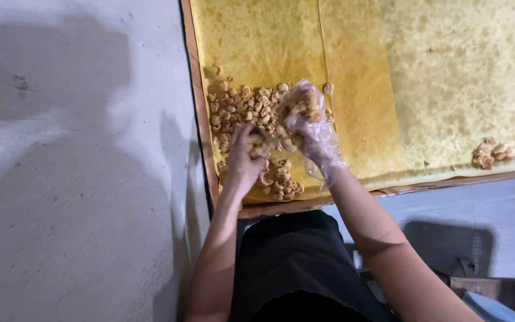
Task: The person scoops dried fruit from a large yellow tray into clear plastic bags using a metal scoop. They place each filled bag on a digital scale to weigh it, then transfer the sealed bags into a blue basket. The process is repeated multiple times.
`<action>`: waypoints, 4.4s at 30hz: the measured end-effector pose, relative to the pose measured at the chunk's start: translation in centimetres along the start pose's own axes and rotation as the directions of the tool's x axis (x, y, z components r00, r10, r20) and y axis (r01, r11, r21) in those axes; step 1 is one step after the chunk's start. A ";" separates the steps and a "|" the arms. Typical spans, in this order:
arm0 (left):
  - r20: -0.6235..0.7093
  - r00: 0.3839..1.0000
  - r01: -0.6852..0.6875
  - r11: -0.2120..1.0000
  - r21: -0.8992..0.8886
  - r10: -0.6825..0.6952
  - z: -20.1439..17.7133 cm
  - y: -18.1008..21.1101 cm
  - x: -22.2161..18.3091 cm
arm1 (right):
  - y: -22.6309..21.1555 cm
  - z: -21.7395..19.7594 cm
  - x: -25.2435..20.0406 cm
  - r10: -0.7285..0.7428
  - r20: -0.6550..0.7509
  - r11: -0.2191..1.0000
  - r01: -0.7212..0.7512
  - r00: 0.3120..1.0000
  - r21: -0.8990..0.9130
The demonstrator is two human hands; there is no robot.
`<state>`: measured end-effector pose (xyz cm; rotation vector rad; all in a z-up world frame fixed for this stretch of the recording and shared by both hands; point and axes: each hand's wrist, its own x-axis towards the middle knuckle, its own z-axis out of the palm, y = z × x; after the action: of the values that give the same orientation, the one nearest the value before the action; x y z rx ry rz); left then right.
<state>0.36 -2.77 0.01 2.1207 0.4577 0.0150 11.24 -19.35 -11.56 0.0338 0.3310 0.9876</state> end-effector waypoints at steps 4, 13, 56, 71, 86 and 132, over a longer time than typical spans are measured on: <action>0.029 0.981 0.193 0.976 -0.098 -0.191 2.9 1.8 0.8 | 2.8 8.9 -1.8 -0.410 0.246 0.630 0.468 0.878 -0.620; -0.145 0.989 0.005 0.978 -0.207 -0.035 4.5 1.6 0.0 | 4.3 12.8 -2.1 -0.411 0.597 0.262 0.716 0.689 -0.647; 0.032 0.986 0.164 0.986 -0.007 -0.164 -5.7 5.7 -1.5 | -2.6 3.1 2.1 -0.132 -0.221 -0.879 -0.217 0.966 -0.425; 0.041 0.965 0.260 0.959 -0.114 -0.257 -7.2 3.0 -1.4 | 2.7 -3.0 4.5 -0.180 -0.462 -0.943 -0.286 0.868 -0.170; 0.121 0.954 0.285 0.956 -0.074 -0.275 -6.4 3.7 -1.9 | 6.3 -5.2 0.3 -0.292 -0.348 -0.801 -0.427 0.891 -0.420; 0.152 0.986 0.109 0.953 -0.281 -0.068 0.9 3.7 -1.4 | -4.7 6.5 -9.2 -0.708 -0.039 0.531 0.495 0.705 -0.687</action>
<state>0.36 -5.81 2.71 1.7989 0.4377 -0.1128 12.34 -28.70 -3.81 -0.8440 0.2524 0.3283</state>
